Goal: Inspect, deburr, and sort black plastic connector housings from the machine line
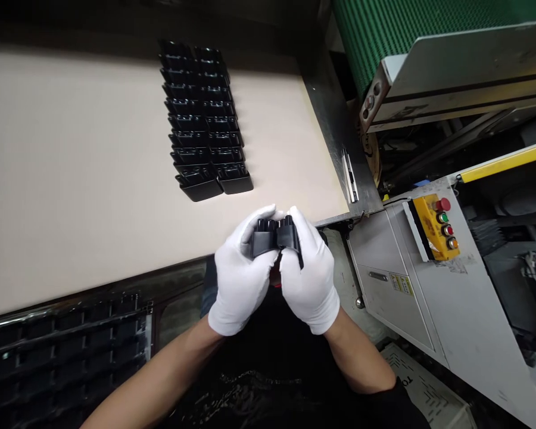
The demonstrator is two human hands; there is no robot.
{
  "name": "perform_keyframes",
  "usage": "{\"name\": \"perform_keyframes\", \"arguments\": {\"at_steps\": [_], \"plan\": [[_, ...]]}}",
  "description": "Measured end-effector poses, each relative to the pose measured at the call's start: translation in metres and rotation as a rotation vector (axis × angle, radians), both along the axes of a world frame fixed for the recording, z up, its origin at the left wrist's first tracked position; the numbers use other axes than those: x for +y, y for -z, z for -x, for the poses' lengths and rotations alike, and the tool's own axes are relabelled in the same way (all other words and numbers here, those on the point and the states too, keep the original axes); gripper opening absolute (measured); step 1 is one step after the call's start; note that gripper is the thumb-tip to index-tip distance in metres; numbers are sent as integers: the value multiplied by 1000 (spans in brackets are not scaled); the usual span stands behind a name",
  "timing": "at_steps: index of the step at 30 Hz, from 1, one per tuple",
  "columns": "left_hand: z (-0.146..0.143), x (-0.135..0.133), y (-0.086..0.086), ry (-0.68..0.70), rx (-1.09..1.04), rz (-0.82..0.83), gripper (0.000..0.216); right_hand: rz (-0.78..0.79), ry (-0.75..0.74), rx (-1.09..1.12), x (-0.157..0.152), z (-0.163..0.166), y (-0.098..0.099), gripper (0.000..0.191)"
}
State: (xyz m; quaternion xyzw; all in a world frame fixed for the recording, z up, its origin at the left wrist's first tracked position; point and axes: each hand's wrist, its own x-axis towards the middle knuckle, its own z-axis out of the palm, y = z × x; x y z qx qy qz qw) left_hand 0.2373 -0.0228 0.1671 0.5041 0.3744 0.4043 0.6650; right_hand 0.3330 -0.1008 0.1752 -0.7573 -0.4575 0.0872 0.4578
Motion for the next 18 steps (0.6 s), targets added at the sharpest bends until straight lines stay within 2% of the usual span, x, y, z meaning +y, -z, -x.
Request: {"name": "perform_keyframes", "arguments": {"at_steps": [4,11,18], "plan": [[3,-2,1,35,38,19,67,-17,-64,-137,-7,1,9,63],[15,-5,3,122,4,-29,71,-109,-135,-208,-13,1,21,70],[22,-10,9,189,-93,-82,63,-152,-139,-91,-20,-2,36,63]]}}
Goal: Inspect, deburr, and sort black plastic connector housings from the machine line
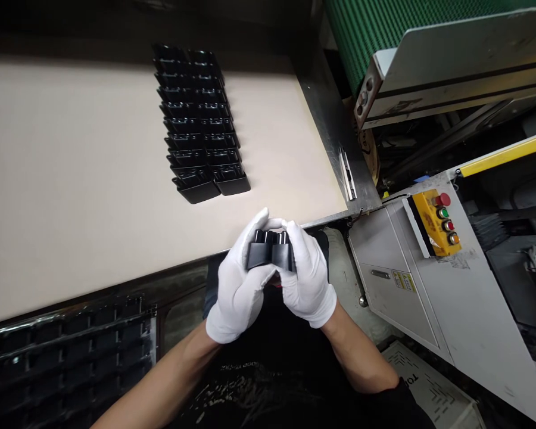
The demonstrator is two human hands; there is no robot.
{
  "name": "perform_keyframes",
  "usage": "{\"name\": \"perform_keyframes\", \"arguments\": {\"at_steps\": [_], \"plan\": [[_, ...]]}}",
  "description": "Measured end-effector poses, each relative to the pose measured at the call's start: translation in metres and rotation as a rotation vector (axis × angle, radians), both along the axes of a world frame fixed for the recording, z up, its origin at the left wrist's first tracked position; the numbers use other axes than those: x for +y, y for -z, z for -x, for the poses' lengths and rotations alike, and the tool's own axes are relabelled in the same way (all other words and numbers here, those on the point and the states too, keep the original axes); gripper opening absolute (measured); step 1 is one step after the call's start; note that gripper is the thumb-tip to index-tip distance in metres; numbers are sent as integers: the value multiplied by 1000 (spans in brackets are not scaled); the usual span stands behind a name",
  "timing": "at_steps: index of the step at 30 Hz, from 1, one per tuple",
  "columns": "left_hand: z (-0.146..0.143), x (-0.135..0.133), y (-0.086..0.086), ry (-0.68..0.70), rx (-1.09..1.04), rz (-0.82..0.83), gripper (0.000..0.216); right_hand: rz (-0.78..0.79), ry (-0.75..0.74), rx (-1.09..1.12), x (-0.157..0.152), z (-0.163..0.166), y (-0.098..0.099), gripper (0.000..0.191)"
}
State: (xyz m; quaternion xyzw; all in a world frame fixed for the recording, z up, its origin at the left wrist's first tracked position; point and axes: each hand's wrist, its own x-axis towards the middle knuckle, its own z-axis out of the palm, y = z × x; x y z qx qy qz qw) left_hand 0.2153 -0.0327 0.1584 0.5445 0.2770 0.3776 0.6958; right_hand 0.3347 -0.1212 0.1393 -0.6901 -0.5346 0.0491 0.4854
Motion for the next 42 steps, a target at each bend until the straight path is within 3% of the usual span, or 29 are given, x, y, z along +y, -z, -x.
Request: {"name": "perform_keyframes", "arguments": {"at_steps": [6,11,17,21,27,33,39,42], "plan": [[6,0,5,63,33,-90,67,-76,-36,64,-1,0,-1,55],[10,0,4,85,44,-108,69,-74,-119,3,3,3,-9,66],[8,-2,11,95,29,13,71,-25,-56,11,0,1,-4,63],[4,-2,18,132,56,15,59,-28,18,59,0,-2,3,55],[9,-4,27,103,-28,-168,58,-127,30,-25,1,2,6,58],[20,-3,22,108,-80,-335,64,-207,-8,41,-5,5,3,59],[19,-6,20,62,-90,-363,63,-234,-4,33,-5,7,4,57],[17,-4,14,-13,-69,-358,61,-270,26,73,-3,6,-5,62]]}}
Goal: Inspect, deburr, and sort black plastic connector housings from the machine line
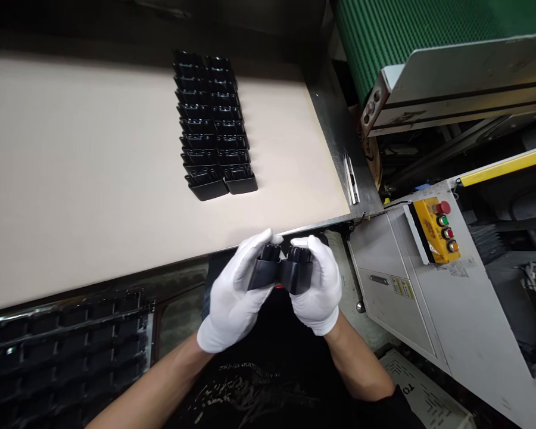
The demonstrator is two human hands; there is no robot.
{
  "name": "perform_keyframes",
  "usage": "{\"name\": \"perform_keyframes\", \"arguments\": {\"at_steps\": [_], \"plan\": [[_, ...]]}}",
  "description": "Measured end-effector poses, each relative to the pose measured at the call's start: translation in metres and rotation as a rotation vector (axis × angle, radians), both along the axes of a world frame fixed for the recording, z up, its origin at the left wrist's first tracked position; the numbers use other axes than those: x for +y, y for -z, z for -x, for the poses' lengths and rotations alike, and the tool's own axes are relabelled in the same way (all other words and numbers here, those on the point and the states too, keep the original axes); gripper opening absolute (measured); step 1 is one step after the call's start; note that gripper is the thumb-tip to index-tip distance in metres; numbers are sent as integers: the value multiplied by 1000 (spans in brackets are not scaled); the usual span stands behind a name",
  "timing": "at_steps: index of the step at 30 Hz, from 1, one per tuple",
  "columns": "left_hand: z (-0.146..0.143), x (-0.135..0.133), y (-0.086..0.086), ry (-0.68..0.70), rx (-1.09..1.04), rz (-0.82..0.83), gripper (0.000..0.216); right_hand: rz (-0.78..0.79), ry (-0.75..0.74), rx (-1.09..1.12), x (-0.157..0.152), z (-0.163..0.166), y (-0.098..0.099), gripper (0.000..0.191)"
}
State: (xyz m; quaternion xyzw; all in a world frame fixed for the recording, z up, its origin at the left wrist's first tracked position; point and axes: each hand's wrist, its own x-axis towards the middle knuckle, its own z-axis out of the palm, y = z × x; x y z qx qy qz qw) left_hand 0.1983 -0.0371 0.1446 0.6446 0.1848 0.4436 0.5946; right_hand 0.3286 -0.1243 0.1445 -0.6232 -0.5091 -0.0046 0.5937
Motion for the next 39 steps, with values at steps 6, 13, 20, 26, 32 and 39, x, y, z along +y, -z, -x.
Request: {"name": "perform_keyframes", "arguments": {"at_steps": [6,13,20,26,32,39], "plan": [[2,13,-14,-165,-60,14,71,62,-52,84,8,-7,-41,72],[7,14,-10,-90,-148,239,81,115,-127,145,14,-7,-45,75],[7,11,-8,-90,-148,284,79,167,-109,179,12,-5,-39,69],[7,10,-7,-58,-108,356,79,164,-103,213,11,-5,-36,68],[6,7,-6,-73,-87,317,76,173,-79,216,6,-6,-32,66],[6,5,-7,-106,-78,217,71,184,-62,177,1,-7,-32,67]]}}
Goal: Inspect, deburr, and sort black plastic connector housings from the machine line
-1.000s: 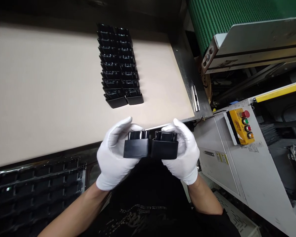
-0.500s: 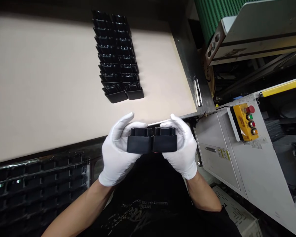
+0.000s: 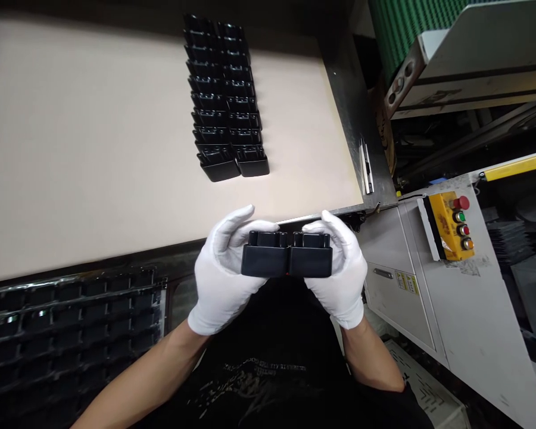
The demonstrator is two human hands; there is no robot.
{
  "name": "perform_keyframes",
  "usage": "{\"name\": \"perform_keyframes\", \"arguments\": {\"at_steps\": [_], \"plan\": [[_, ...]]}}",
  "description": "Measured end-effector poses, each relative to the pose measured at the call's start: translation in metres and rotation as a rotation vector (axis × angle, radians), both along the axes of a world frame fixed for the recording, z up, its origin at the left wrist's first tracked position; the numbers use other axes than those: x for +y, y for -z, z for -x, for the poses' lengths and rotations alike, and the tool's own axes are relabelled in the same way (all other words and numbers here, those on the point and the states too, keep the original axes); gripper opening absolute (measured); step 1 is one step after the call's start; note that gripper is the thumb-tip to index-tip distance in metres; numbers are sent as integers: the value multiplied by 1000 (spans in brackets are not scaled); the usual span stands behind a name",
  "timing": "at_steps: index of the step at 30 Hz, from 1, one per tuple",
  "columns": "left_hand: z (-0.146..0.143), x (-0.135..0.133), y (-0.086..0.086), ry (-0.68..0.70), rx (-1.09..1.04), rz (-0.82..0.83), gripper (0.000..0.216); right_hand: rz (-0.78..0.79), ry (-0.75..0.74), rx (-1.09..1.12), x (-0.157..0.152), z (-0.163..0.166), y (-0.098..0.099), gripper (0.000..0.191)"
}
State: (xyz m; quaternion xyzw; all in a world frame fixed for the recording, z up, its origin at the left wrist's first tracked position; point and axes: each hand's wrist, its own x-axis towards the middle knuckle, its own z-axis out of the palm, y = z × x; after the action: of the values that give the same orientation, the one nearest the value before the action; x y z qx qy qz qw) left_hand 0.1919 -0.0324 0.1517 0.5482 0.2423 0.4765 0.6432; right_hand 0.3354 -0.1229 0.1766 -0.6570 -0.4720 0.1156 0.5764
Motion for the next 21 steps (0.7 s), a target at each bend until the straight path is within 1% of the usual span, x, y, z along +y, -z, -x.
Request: {"name": "perform_keyframes", "arguments": {"at_steps": [6,8,11,13,15,17,21], "plan": [[0,-5,1,-97,-96,-164,59,-18,-13,9,0,0,1,70],[2,-6,1,-91,-80,-210,54,-17,-5,30,-1,0,2,70],[6,-6,1,-36,-25,-267,44,-27,10,62,-3,0,5,71],[6,-7,1,-35,8,-256,38,-24,16,70,-4,1,6,71],[4,-8,1,-73,29,-222,40,-9,27,66,-6,0,7,72],[1,-9,0,-120,7,-213,44,-11,28,55,-7,-1,8,72],[-4,-9,-1,-153,-65,-210,45,-41,13,73,-10,-3,11,72]]}}
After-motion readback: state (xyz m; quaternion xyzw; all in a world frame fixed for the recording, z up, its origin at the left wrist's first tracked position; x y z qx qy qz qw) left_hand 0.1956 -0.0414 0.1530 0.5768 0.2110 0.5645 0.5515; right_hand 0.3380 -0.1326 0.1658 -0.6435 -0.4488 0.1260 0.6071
